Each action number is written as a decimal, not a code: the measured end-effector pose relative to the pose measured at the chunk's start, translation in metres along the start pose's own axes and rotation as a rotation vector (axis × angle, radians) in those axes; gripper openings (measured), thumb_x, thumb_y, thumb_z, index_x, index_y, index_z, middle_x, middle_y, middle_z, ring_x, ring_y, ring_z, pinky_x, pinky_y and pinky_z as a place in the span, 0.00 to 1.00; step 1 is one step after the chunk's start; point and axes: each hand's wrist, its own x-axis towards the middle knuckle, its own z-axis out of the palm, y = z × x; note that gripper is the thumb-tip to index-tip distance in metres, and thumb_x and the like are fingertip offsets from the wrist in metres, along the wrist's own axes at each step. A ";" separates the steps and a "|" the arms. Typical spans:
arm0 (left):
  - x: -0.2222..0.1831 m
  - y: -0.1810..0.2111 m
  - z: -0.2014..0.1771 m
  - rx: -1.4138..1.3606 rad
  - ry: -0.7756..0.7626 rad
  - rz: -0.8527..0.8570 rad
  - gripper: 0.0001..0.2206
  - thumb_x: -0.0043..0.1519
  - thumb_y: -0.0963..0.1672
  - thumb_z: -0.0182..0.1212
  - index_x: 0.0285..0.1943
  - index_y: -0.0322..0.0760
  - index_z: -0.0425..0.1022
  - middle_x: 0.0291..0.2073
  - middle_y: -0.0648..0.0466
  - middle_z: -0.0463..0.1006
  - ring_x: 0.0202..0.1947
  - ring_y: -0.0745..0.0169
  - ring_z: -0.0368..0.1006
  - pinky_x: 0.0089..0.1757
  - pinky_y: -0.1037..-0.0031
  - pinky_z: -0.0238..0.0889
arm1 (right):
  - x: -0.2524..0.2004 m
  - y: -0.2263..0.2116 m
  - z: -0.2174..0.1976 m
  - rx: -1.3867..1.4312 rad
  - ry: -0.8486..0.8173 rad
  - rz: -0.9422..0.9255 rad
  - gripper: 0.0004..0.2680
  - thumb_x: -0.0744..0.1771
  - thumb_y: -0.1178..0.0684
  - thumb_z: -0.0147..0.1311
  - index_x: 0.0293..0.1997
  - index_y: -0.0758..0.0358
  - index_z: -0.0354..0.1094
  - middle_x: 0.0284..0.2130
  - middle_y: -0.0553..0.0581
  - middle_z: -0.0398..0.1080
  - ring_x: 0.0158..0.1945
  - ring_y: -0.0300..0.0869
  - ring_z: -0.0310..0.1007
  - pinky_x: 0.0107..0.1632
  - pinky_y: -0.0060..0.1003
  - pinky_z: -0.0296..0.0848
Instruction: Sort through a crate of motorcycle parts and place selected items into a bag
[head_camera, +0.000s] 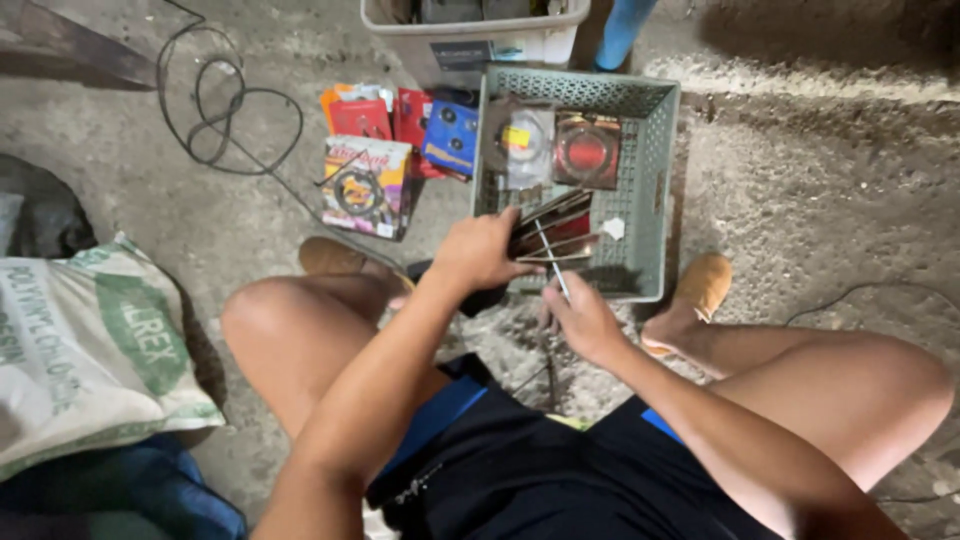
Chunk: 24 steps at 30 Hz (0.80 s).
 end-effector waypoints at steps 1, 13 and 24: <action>-0.002 0.002 0.000 0.000 -0.001 -0.004 0.38 0.51 0.59 0.67 0.65 0.36 0.66 0.47 0.37 0.81 0.49 0.31 0.78 0.50 0.45 0.71 | 0.000 0.000 0.003 0.002 -0.003 0.000 0.11 0.72 0.45 0.45 0.44 0.64 0.67 0.20 0.61 0.76 0.25 0.51 0.79 0.31 0.43 0.75; -0.003 -0.006 0.015 0.061 0.070 0.051 0.27 0.61 0.57 0.56 0.62 0.42 0.63 0.36 0.37 0.82 0.41 0.31 0.80 0.44 0.46 0.73 | -0.004 -0.024 0.004 -0.100 -0.049 -0.035 0.13 0.70 0.45 0.51 0.46 0.67 0.65 0.21 0.64 0.77 0.28 0.53 0.80 0.37 0.47 0.75; -0.007 -0.023 0.025 0.034 0.059 -0.005 0.26 0.62 0.55 0.55 0.62 0.36 0.69 0.36 0.35 0.82 0.43 0.30 0.80 0.44 0.46 0.73 | -0.001 -0.028 0.009 -0.293 -0.119 -0.017 0.09 0.68 0.51 0.56 0.46 0.65 0.66 0.27 0.69 0.78 0.37 0.63 0.80 0.41 0.55 0.73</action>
